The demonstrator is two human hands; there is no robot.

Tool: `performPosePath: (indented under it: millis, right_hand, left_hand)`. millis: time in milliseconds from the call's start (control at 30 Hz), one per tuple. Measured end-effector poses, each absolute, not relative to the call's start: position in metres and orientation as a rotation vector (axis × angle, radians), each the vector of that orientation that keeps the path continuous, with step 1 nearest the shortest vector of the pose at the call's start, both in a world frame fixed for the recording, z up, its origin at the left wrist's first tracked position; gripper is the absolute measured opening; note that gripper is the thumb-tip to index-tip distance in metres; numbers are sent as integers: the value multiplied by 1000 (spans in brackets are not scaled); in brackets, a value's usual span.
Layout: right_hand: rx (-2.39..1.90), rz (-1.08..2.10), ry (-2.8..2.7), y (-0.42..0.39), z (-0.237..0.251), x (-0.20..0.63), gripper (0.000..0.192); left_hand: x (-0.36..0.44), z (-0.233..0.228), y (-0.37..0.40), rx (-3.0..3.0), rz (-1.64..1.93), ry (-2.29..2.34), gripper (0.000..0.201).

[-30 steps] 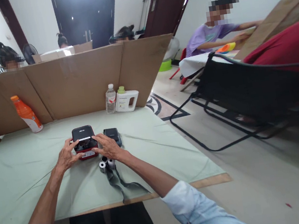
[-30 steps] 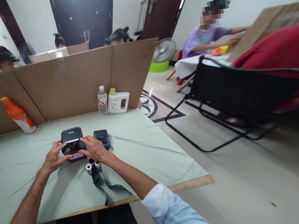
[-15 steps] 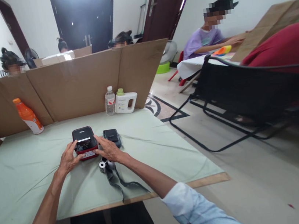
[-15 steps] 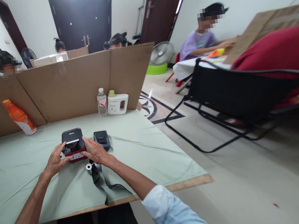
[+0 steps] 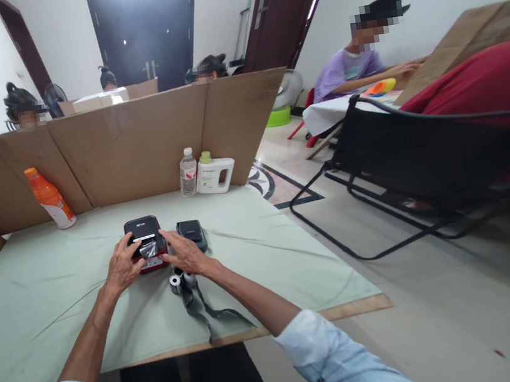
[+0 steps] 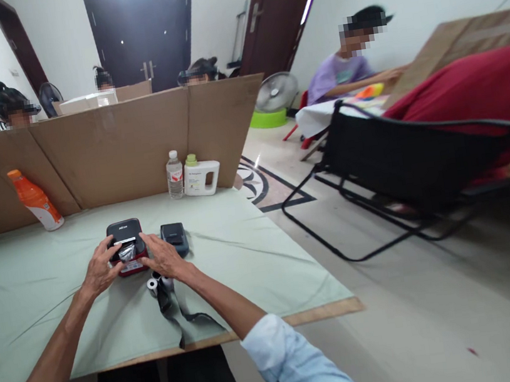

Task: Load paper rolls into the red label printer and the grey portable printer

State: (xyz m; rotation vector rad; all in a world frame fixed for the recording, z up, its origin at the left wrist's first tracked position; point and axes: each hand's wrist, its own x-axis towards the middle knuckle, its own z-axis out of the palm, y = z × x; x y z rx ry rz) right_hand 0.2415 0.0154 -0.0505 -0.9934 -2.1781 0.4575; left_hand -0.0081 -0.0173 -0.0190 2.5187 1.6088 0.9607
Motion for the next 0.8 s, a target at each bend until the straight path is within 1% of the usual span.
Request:
performPosePath:
  millis: [100,233,367,433,800]
  right_hand:
    - [-996,433,-2200,14,-45,240,72]
    - [-995,420,-2217,14,-42,239,64]
    - [-991,413,-2210,15,-42,239,61]
    - [-990,413,-2213,15,-42,239,61]
    - [-998,427,-2230,15,-39,240,62]
  left_hand:
    - [-5,-20,-16,2529,954,1628,43]
    - [-5,-21,-15,2518,970,1625,42]
    - [-6,-22,-15,2481,955,1626,55]
    - [-5,-22,-16,2459,946,1620,57]
    - [-2,-23,-16,2444,986,1617,50]
